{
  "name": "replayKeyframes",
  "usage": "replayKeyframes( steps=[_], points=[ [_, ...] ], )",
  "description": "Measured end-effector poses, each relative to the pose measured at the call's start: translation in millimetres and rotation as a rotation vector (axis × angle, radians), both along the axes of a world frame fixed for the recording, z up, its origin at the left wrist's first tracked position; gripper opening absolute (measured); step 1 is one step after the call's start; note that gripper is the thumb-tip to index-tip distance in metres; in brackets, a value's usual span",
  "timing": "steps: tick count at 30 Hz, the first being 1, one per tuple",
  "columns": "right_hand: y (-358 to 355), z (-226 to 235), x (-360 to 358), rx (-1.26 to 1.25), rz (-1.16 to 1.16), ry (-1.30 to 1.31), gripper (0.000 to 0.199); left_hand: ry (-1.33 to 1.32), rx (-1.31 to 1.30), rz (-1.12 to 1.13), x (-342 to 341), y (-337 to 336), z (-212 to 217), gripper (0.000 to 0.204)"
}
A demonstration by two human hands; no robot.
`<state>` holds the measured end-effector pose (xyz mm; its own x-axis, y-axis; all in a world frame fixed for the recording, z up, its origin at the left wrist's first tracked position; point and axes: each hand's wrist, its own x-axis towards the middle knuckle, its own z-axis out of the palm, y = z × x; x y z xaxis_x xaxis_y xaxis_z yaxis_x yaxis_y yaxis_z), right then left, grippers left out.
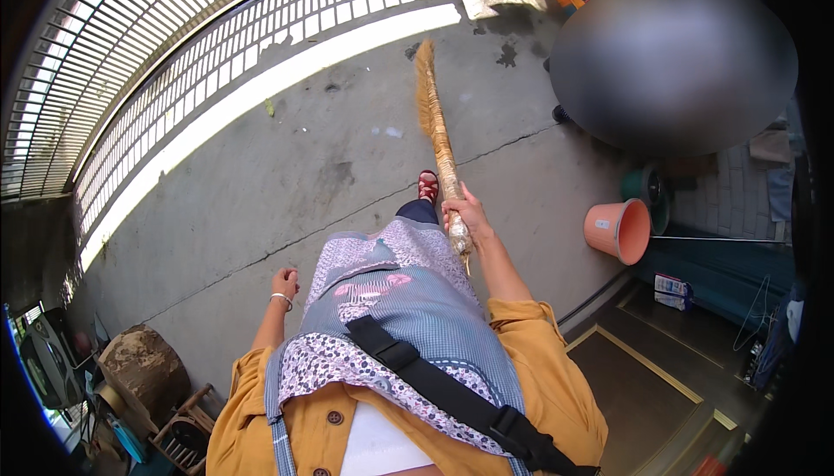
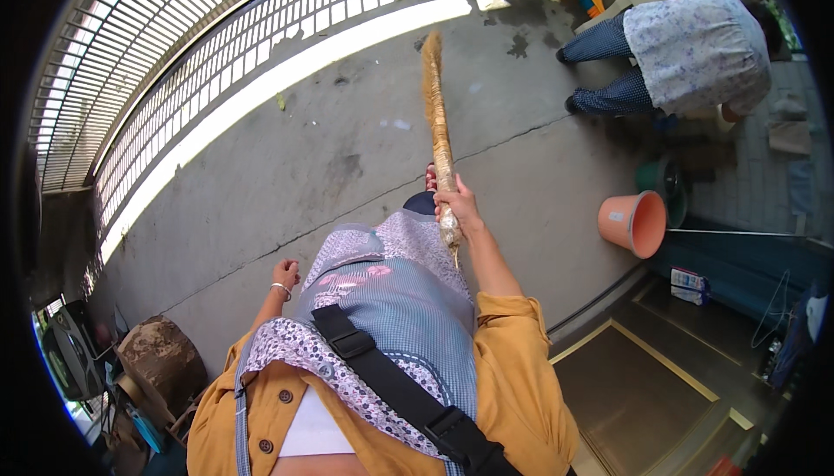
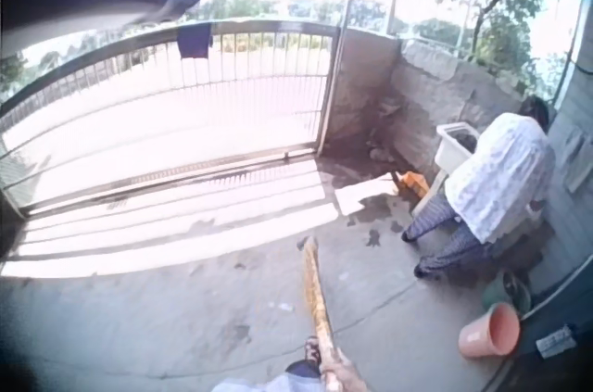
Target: The person sweeps a concrete floor area with a traditional straw broom, moving debris toward a dustpan. They sweep near a parked white car, along a wall, and under a metal grate, then gather the swept material into a dustpan.
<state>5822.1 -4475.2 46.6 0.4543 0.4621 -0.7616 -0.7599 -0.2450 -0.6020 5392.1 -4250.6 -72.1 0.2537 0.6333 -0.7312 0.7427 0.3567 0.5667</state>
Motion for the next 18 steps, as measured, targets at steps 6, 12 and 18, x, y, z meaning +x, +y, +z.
replayKeyframes(
  steps=[6,12,18],
  points=[
    [-43.8,-53.8,150.1,-0.129,-0.251,-0.019,0.091,-0.063,-0.031,0.014,123.7,-3.4,10.9,0.015],
    [-40.5,-85.7,248.3,-0.369,-0.299,-0.022,0.091,-0.13,-0.008,-0.109,242.2,-14.4,21.9,0.016],
    [-53.5,-48.4,293.5,-0.221,0.061,-0.002,0.092,-0.06,0.005,-0.134,307.3,-5.2,37.1,0.016]
  ],
)
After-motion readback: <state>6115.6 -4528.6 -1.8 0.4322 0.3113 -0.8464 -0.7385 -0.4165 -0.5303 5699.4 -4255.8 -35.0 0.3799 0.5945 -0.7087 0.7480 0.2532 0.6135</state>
